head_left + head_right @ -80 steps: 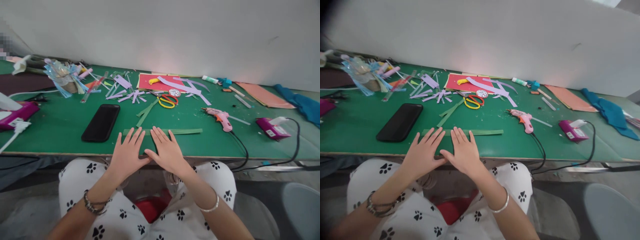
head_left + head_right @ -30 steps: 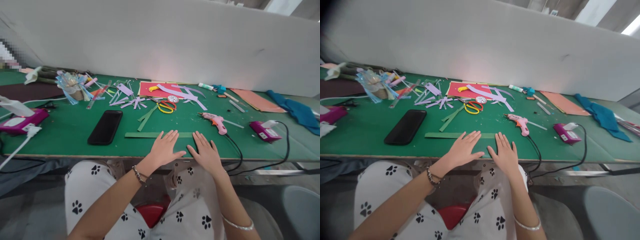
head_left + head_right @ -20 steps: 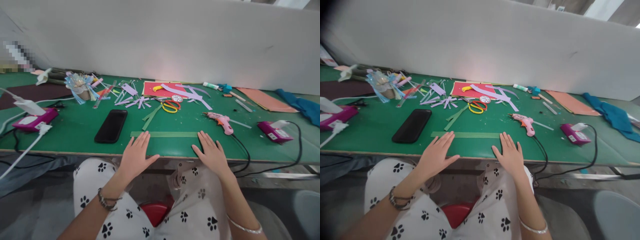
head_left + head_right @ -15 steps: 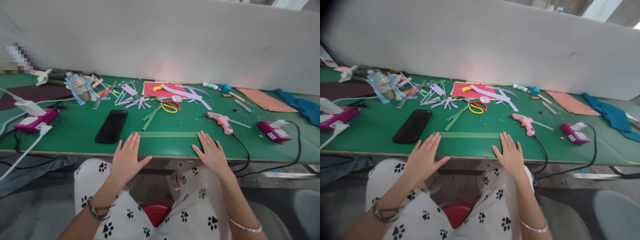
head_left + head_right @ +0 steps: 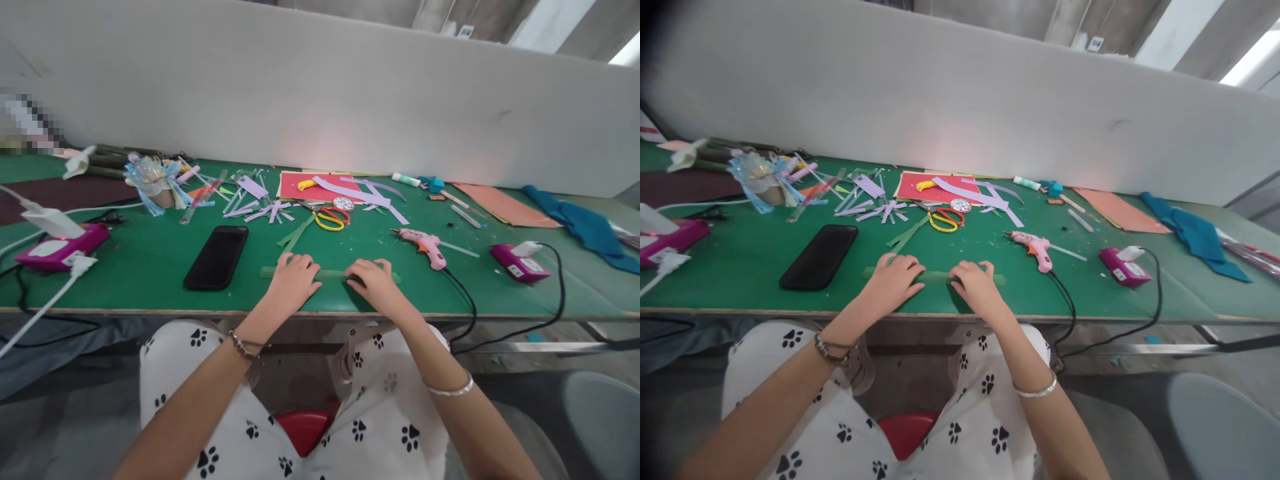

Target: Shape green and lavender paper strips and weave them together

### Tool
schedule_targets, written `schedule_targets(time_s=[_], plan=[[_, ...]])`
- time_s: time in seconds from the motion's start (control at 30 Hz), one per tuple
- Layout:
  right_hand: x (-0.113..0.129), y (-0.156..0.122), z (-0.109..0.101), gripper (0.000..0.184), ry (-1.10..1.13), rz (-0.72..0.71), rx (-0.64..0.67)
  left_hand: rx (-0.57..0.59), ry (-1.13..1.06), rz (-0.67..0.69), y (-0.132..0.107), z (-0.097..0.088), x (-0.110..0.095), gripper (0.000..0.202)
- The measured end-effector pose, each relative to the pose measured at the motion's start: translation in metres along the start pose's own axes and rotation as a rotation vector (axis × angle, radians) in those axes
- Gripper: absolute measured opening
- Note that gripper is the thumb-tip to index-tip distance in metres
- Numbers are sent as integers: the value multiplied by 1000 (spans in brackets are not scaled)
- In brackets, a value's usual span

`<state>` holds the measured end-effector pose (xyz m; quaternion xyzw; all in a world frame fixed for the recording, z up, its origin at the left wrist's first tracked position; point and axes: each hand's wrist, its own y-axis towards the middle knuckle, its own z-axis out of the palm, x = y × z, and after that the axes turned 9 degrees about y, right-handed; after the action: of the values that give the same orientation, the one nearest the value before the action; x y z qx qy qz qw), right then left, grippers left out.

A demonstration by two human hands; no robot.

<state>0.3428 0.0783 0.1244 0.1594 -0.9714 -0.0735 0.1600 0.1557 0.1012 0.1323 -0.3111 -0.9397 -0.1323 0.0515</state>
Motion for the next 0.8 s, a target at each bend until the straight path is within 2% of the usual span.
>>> schedule_targets(time_s=[0.07,0.1,0.2,0.27,0.4,0.47,0.53,0.63,0.8], plan=[[3,3,1,20,-15,-31,-6,46,-8,102,6,4,0,16],[4,3,1,20,-44,-49,-22,29,5,124,7,6,1,15],[4,1,2,21,-147,-101,-51,-119,43,150,2,11,5,13],[2,-2,3,24,-166,-142,-26,-153,46,198,-3,12,5,13],[-6,-10,8,24,12,-190,-20,-42,-4,299,-9,13,1,19],[-11,-14,11,27,118,-152,-66,-11,-71,243,-9,13,-4,24],[-13,-16,12,28,174,-88,-105,-6,-143,131,-8,14,-10,30],[-9,-15,12,26,159,3,-120,-10,-202,-13,-4,16,-19,32],[3,-13,9,24,148,121,-89,-28,-245,-70,-4,20,-26,26]])
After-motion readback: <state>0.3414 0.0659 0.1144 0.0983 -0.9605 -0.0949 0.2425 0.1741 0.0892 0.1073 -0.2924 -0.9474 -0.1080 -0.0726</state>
